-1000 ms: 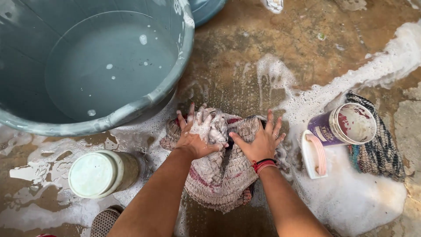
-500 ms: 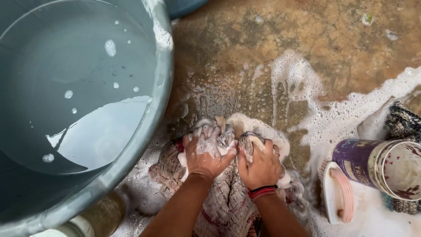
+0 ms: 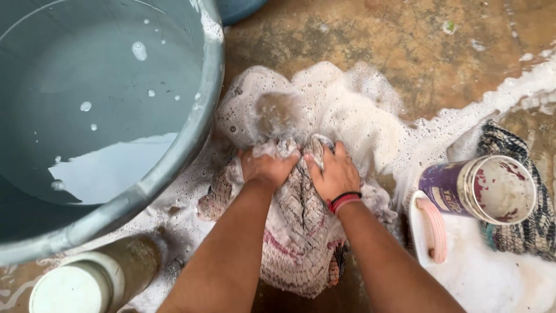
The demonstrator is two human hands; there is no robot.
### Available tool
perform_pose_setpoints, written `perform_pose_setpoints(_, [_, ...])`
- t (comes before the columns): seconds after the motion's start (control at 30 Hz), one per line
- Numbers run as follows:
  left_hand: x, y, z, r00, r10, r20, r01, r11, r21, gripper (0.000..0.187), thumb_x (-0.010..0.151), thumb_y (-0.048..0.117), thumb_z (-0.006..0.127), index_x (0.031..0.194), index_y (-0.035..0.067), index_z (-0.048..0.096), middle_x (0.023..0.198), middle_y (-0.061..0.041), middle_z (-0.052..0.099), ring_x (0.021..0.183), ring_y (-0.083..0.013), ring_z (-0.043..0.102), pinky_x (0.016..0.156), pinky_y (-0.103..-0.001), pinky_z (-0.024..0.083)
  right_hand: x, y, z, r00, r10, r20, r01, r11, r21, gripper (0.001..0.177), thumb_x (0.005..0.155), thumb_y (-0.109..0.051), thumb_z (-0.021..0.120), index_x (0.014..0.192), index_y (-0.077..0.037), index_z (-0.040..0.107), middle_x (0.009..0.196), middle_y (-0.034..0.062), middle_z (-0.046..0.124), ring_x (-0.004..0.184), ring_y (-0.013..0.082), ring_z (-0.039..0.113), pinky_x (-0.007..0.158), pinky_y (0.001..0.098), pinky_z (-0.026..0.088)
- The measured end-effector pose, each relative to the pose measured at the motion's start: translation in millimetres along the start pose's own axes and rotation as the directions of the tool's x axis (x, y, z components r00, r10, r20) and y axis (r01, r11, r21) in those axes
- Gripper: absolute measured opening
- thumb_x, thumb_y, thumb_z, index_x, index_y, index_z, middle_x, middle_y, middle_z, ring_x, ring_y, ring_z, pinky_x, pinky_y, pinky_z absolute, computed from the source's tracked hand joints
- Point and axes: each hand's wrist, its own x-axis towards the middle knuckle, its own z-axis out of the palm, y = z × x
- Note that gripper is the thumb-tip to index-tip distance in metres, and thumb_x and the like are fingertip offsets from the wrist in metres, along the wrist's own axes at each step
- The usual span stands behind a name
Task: Washing and scrubbing a small rug with soap, water, and a scrub brush on a concrete floor.
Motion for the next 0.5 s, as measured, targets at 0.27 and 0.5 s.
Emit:
perform_pose_setpoints(0.27, [-67, -14, -20, 0.973, -0.053, 0.226, 0.061, 0.998, -0.029, 0.103, 0.096, 0.081, 0.007, 0.141, 0.003, 0.057, 0.149, -0.024, 0.052, 0.145, -0.0339, 0.041, 0.126, -0.057, -0.003, -62, 3, -60, 0.977, 0.186, 0.099, -0.203, 0.696, 0.689, 0.075, 0.088, -0.063, 0.070, 0.122, -0.001, 0.044, 0.112, 0.0138, 0.059, 0.090, 0.0286, 0.068, 0.082, 0.0496, 0.063])
perform_pose_setpoints(0.5, [-159, -47, 37, 0.761, 0.271, -0.590, -0.406, 0.908, -0.106, 0.070, 0.091, 0.070, 0.032, 0.098, 0.010, 0.068, 0.143, -0.011, 0.055, 0.141, -0.0327, 0.042, 0.124, -0.063, 0.011, -135, -75, -46, 0.947, 0.321, 0.018, -0.313, 0.910, 0.273, 0.058, 0.085, -0.061, 0.061, 0.128, -0.022, 0.063, 0.149, 0.0122, 0.050, 0.141, 0.0303, 0.046, 0.116, 0.0547, 0.032])
